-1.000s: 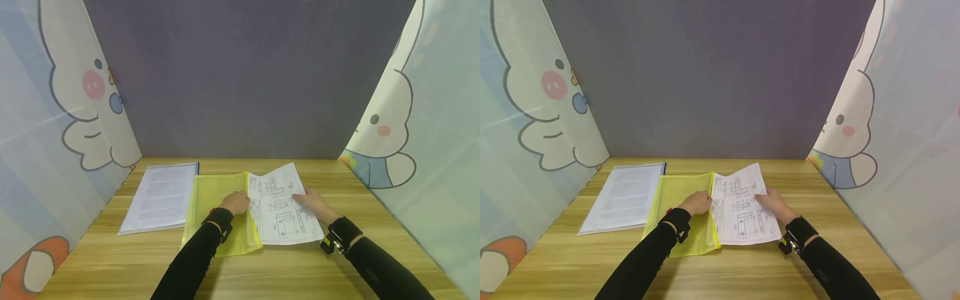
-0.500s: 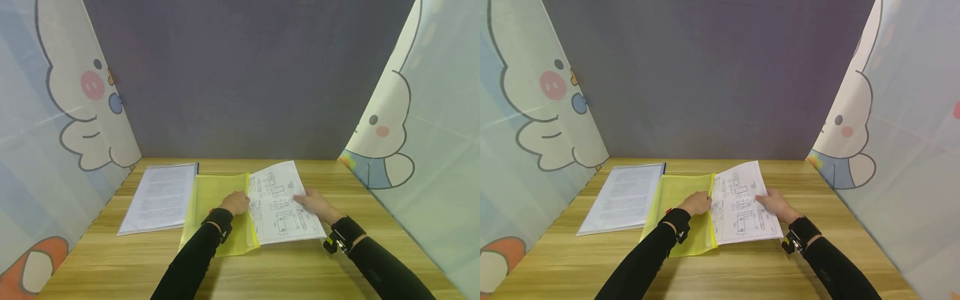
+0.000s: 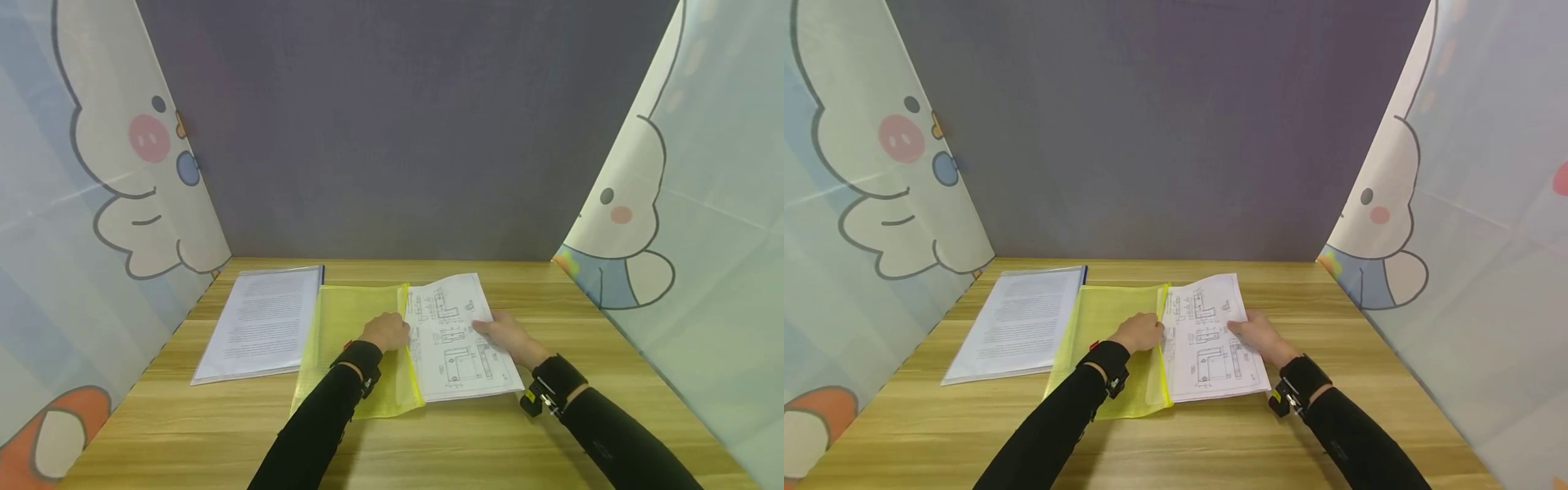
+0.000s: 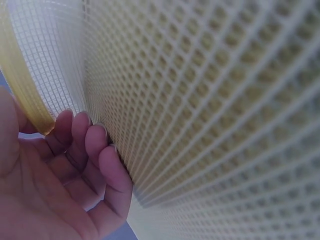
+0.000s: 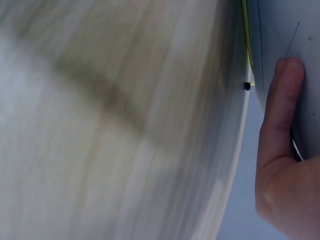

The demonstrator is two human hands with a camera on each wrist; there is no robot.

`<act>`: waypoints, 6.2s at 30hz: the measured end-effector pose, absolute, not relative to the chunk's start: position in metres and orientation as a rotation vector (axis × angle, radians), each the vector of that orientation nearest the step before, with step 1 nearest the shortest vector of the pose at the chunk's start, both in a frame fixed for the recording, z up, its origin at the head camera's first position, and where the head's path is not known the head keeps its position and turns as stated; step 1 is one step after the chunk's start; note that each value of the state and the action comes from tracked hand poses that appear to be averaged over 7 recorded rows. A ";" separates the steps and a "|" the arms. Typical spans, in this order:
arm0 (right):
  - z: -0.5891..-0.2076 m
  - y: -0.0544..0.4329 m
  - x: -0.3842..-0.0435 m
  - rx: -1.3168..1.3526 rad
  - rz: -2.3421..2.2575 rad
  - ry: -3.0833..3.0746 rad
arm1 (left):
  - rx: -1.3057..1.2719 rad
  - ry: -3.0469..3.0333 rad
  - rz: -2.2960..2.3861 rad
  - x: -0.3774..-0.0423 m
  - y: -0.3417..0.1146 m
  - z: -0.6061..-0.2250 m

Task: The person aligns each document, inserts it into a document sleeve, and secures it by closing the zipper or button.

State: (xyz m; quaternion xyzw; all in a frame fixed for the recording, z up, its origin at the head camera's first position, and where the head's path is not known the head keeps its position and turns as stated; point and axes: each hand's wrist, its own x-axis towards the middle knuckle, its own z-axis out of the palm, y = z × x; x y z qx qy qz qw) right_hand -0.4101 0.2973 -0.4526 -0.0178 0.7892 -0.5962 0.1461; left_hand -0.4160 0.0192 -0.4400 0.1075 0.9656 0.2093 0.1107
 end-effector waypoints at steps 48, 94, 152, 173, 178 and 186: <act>-0.462 0.269 -0.413 -0.139 -1.734 2.184 | 0.307 2.838 0.649 -0.419 0.024 -0.447; -0.449 0.276 -0.417 -0.061 -1.557 2.339 | 0.301 2.814 0.689 -0.422 0.024 -0.447; -0.448 0.273 -0.412 -0.113 -1.613 2.240 | 0.321 2.773 0.775 -0.421 0.020 -0.445; -0.454 0.257 -0.409 -0.057 -1.597 2.270 | 0.291 2.794 0.758 -0.421 0.018 -0.448; -0.454 0.252 -0.408 -0.061 -1.587 2.272 | 0.287 2.787 0.779 -0.420 0.019 -0.448; -0.453 0.247 -0.408 -0.056 -1.600 2.268 | 0.312 2.798 0.783 -0.419 0.019 -0.446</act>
